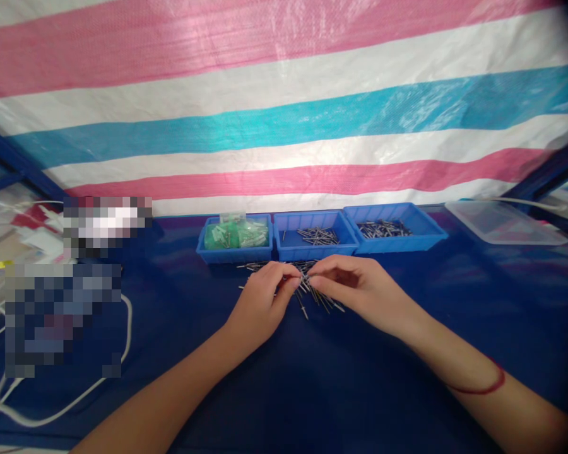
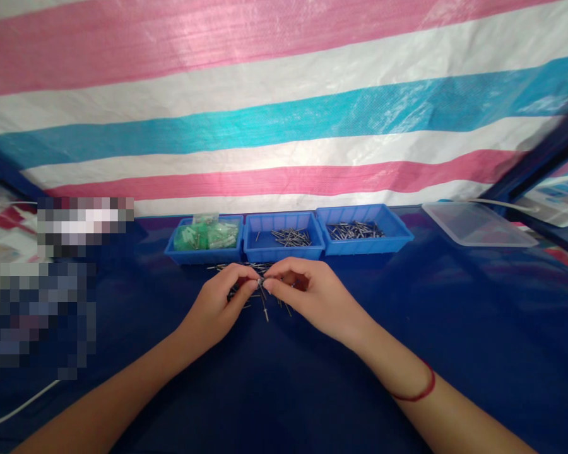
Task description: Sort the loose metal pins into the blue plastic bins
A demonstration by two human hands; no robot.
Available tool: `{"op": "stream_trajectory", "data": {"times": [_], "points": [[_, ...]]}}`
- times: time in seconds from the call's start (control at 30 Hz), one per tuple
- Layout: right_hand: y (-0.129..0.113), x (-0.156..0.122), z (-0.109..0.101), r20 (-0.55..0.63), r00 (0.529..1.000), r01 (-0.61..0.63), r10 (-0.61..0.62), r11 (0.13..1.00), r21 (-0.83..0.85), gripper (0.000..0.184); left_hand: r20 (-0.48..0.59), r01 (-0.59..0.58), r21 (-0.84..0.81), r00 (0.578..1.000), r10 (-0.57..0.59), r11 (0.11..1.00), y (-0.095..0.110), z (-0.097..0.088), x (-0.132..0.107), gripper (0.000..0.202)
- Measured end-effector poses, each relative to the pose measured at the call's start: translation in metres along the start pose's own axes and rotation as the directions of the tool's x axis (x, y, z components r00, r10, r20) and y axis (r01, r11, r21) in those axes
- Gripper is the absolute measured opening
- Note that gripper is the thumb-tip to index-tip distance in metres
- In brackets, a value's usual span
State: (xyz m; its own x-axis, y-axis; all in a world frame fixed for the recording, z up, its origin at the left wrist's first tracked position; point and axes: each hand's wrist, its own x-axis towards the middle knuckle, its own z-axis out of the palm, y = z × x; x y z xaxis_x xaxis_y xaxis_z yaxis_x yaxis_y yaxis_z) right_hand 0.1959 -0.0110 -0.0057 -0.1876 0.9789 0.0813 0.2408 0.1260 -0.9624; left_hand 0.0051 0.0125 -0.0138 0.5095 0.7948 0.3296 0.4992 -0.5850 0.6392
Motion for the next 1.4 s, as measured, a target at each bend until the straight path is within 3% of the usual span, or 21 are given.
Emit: {"op": "stream_trajectory", "data": {"times": [0.27, 0.5, 0.7, 1.07, 1.17, 1.27, 1.33, 1.4], "points": [[-0.003, -0.002, 0.009, -0.079, 0.996, 0.033, -0.033, 0.999, 0.005, 0.02, 0.071, 0.04, -0.095, 0.997, -0.034, 0.995, 0.007, 0.003, -0.002, 0.017], [-0.004, -0.004, 0.012, -0.11, 0.992, 0.06, -0.066, 0.997, -0.053, 0.018, 0.048, 0.032, -0.12, 0.998, -0.026, 0.992, 0.006, 0.005, -0.002, 0.015], [-0.006, -0.008, 0.011, -0.03, 0.965, 0.252, -0.26, 0.955, -0.156, 0.013, 0.078, 0.009, -0.162, 0.997, 0.003, 0.987, 0.005, 0.005, -0.001, 0.019], [-0.004, -0.006, 0.004, -0.012, 0.925, 0.342, -0.38, 0.847, -0.406, 0.015, -0.054, 0.008, -0.138, 0.998, -0.016, 0.99, 0.004, -0.005, 0.001, 0.011], [-0.002, -0.004, 0.007, -0.016, 0.953, 0.278, -0.303, 0.892, -0.357, 0.016, -0.035, 0.002, -0.095, 0.999, -0.006, 0.995, 0.004, -0.006, 0.001, 0.014], [0.002, 0.0, 0.005, -0.134, 0.986, 0.08, -0.096, 0.99, -0.119, 0.018, 0.007, -0.013, -0.003, 1.0, 0.013, 1.0, 0.002, -0.008, 0.002, 0.021], [0.004, 0.004, -0.002, -0.244, 0.966, -0.047, 0.082, 0.988, 0.148, 0.02, 0.049, -0.045, 0.104, 0.998, 0.04, 0.994, 0.0, -0.009, 0.003, 0.022], [0.006, 0.008, -0.012, -0.334, 0.915, -0.078, 0.229, 0.909, 0.409, 0.018, 0.094, -0.081, 0.22, 0.994, 0.062, 0.972, -0.002, -0.01, 0.003, 0.022]]}}
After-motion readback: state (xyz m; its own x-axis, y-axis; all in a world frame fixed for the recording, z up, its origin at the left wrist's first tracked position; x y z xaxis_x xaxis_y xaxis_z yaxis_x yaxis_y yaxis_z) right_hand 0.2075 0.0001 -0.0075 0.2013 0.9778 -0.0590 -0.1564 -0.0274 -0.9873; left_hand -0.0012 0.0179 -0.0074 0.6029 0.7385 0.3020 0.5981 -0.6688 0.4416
